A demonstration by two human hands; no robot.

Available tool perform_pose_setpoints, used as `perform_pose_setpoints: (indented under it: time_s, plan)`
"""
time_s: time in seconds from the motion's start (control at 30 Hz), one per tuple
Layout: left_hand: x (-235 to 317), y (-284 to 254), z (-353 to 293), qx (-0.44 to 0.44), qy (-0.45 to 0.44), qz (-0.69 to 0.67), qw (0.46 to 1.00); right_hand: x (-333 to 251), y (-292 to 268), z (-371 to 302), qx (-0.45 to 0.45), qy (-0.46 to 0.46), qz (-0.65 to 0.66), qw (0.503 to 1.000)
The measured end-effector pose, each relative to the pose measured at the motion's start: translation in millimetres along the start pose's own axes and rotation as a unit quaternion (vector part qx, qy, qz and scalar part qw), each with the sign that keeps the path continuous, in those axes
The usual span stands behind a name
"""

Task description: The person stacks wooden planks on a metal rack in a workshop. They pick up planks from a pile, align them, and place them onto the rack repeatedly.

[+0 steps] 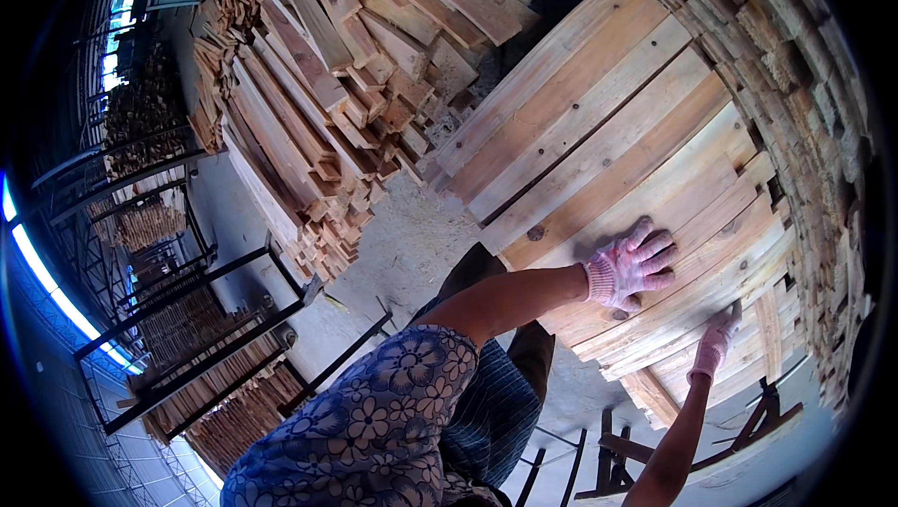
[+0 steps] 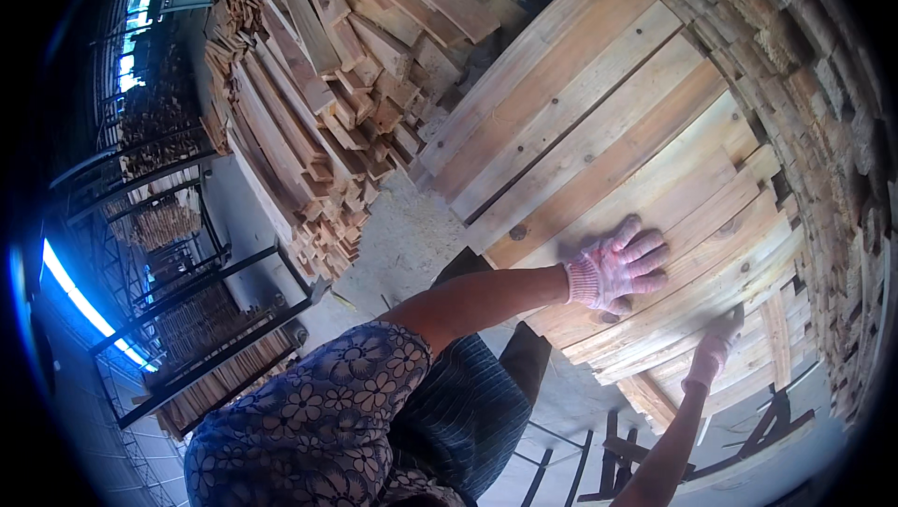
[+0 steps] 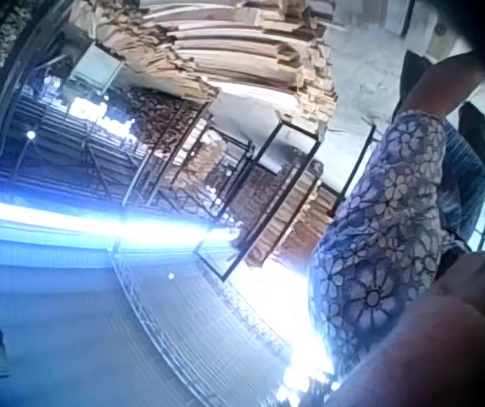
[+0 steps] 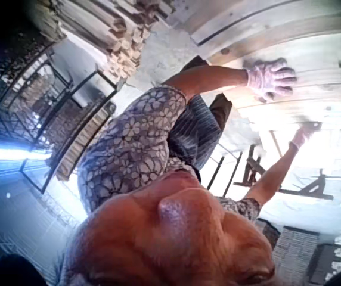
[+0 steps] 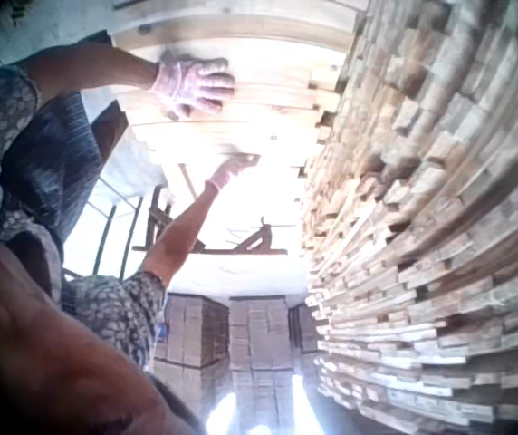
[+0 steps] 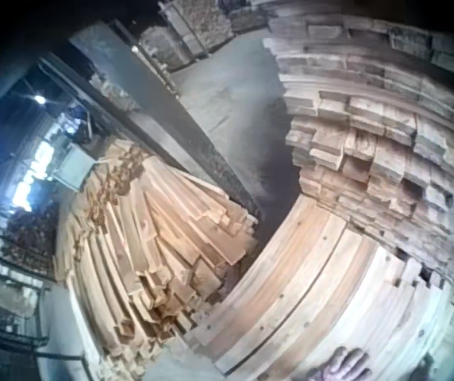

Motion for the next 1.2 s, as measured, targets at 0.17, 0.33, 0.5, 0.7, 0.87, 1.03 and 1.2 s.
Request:
perform_pose_setpoints:
  time_s: [0.17, 0.33, 0.5, 0.7, 0.87, 1.03, 1.2]
  plan:
    - [-54.8, -70.0, -5.6, 0.053, -0.124, -0.142, 0.981, -180.3, 43.3, -23.4, -0.01, -0.292, -0.121, 0.949]
    - [-292.6, -208.4, -72.0, 0.223, -0.441, 0.004, 0.869, -391.2, 197.9, -27.4, -0.205, -0.339, 0.038, 0.917]
    - [-537.3, -221.2, -120.9, 0.069, -0.637, 0.037, 0.767, -517.6, 324.6, 39.6, -0.296, -0.109, 0.356, 0.88]
    - [-507.1, -200.5, -46.8, 0.032, -0.75, -0.141, 0.645, -515.2, 406.3, 92.1, -0.24, -0.008, 0.411, 0.879]
    - [-517.8, -231.4, -83.7, 0.085, -0.745, -0.207, 0.629, -548.4, 402.9, 36.4, -0.208, -0.042, 0.228, 0.95]
    - [-510.4, -281.0, -134.8, 0.201, -0.728, -0.333, 0.565, -580.9, 371.2, -66.8, -0.35, 0.054, 0.347, 0.868]
    - [-488.7, -343.9, -229.2, 0.106, -0.676, -0.315, 0.657, -567.7, 362.6, -184.6, -0.448, -0.015, 0.417, 0.791]
Point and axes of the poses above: each hand's wrist, its own z-axis towards the middle knuckle, its own y-axis out of the palm, x = y × z, the point moved 2 cm from there along z, towards the middle knuckle, and after that the axes turned 15 degrees about z, right-handed, at the moved point
